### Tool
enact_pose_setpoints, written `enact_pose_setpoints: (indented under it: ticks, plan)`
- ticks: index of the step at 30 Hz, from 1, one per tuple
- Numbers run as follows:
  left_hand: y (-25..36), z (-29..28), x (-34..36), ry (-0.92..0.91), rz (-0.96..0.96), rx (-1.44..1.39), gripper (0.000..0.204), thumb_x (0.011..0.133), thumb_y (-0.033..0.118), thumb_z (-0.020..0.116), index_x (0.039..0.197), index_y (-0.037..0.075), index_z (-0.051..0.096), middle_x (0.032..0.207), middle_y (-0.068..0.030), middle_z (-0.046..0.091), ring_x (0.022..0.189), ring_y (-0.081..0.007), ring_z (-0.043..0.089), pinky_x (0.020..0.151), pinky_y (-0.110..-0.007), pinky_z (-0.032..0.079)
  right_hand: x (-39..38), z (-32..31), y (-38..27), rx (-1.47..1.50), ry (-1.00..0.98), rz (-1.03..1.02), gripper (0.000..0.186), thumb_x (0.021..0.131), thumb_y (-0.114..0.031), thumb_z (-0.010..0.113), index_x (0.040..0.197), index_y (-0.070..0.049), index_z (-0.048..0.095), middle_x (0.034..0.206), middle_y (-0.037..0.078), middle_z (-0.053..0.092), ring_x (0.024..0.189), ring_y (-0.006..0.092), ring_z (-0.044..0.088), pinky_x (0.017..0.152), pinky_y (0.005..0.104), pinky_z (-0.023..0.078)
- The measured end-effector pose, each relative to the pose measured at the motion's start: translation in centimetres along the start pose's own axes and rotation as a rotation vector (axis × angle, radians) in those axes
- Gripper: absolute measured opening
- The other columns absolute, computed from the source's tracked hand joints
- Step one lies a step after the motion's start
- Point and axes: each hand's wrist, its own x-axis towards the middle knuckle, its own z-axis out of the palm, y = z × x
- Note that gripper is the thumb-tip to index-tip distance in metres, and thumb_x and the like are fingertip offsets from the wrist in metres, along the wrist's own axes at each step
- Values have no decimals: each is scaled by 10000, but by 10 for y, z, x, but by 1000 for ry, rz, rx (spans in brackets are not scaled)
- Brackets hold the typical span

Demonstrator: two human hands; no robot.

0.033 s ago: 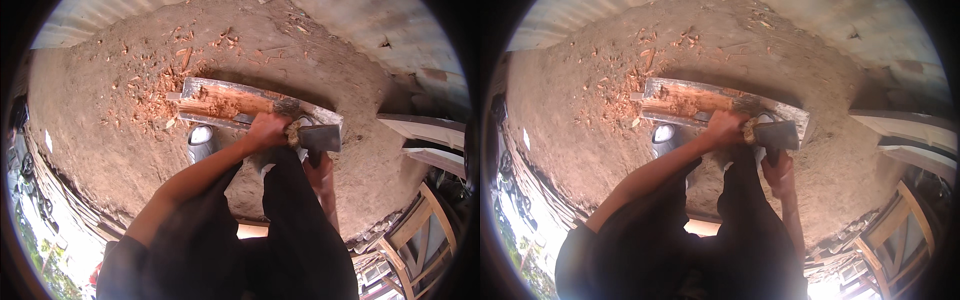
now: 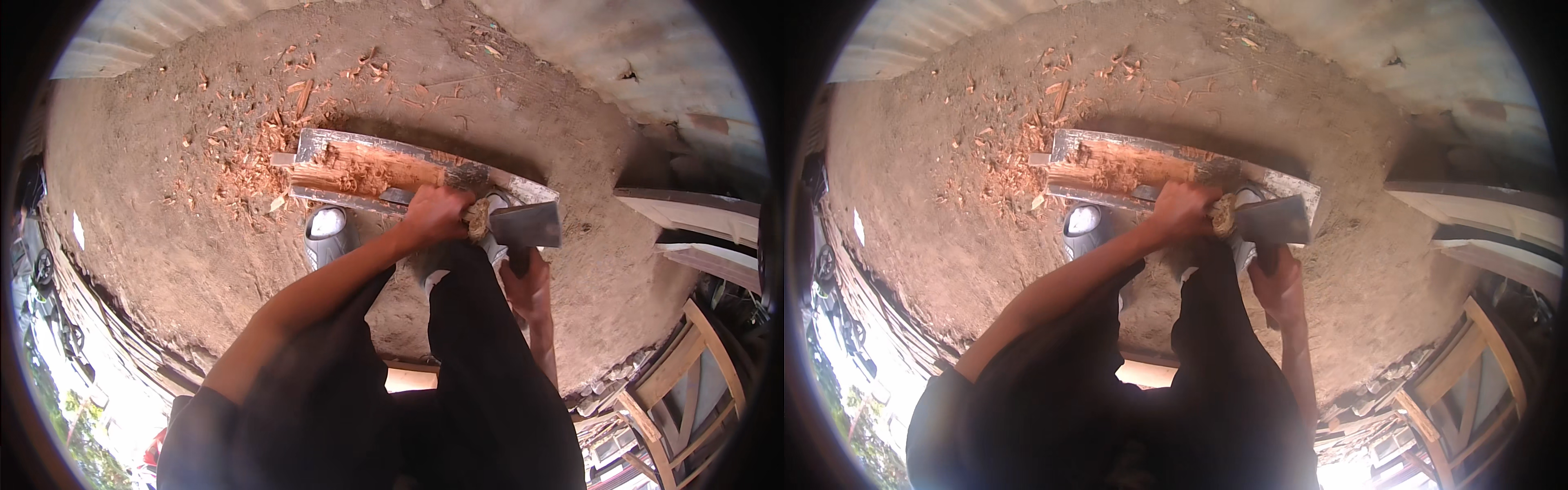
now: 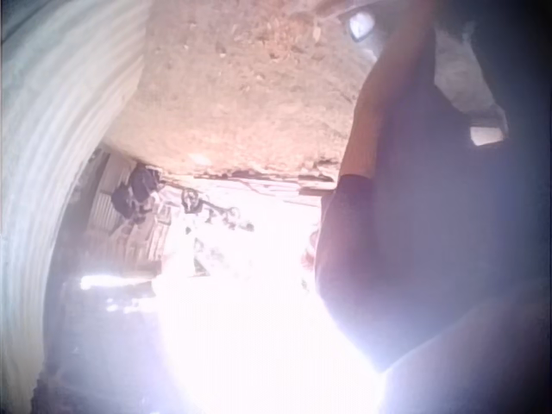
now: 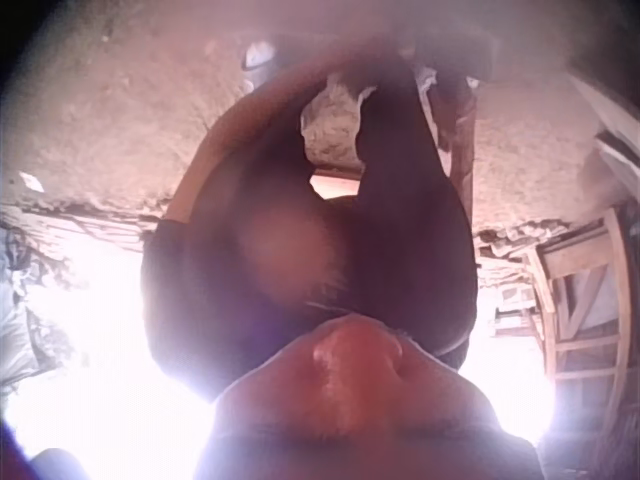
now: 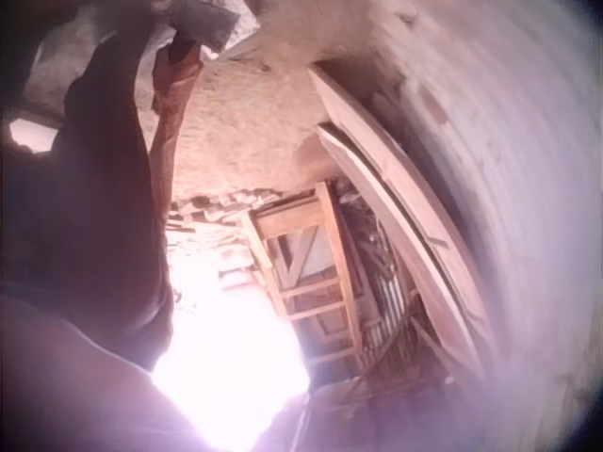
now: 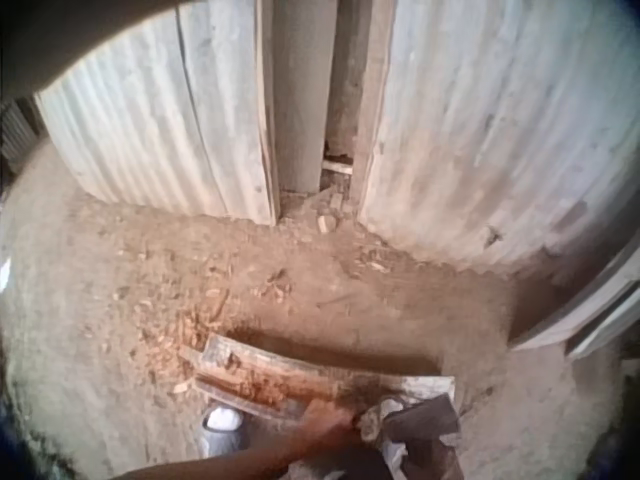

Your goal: The person uses a small axe to repeatedly strike and carve a rectangular wooden block resting on a metal frame. Wood shavings accumulate around the work area as the person continues to shape the block.

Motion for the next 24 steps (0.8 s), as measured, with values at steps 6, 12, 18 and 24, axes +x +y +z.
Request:
enact_pose_setpoints:
  ticks: [6, 12, 18, 24]
  plan:
    - [10, -7, 5, -91, -73, 23, 319, 681, 261, 763, 950, 120, 665, 814, -147, 713, 822, -355, 712, 712, -494, 533, -5, -12, -48, 506, 449, 356, 126, 920, -27, 627, 1009, -3, 541, 641, 45, 544, 450, 110, 543, 388, 265, 427]
    - [5, -2, -3, 25, -10, -7, 302, 689, 277, 768, 924, 121, 660, 800, -138, 713, 784, -355, 705, 660, -488, 521, -5, -9, -4, 21, -70, 199, 235, 870, -48, 651, 1071, 42, 567, 762, 119, 644, 641, 199, 658, 608, 365, 520]
    - [2, -13, -4, -79, -73, 32, 341, 689, 299, 781, 954, 130, 648, 798, -123, 710, 817, -354, 707, 696, -487, 518, -6, -26, -41, 418, 292, 435, 150, 910, -41, 632, 1023, 5, 546, 698, 57, 574, 475, 124, 536, 391, 281, 433]
    - [3, -6, -8, 38, -27, 11, 311, 703, 291, 774, 934, 133, 640, 797, -121, 708, 809, -346, 708, 685, -491, 510, 3, 8, -21, -3, 5, -49, 138, 883, -24, 650, 997, -4, 576, 676, 63, 572, 478, 134, 552, 426, 314, 434]
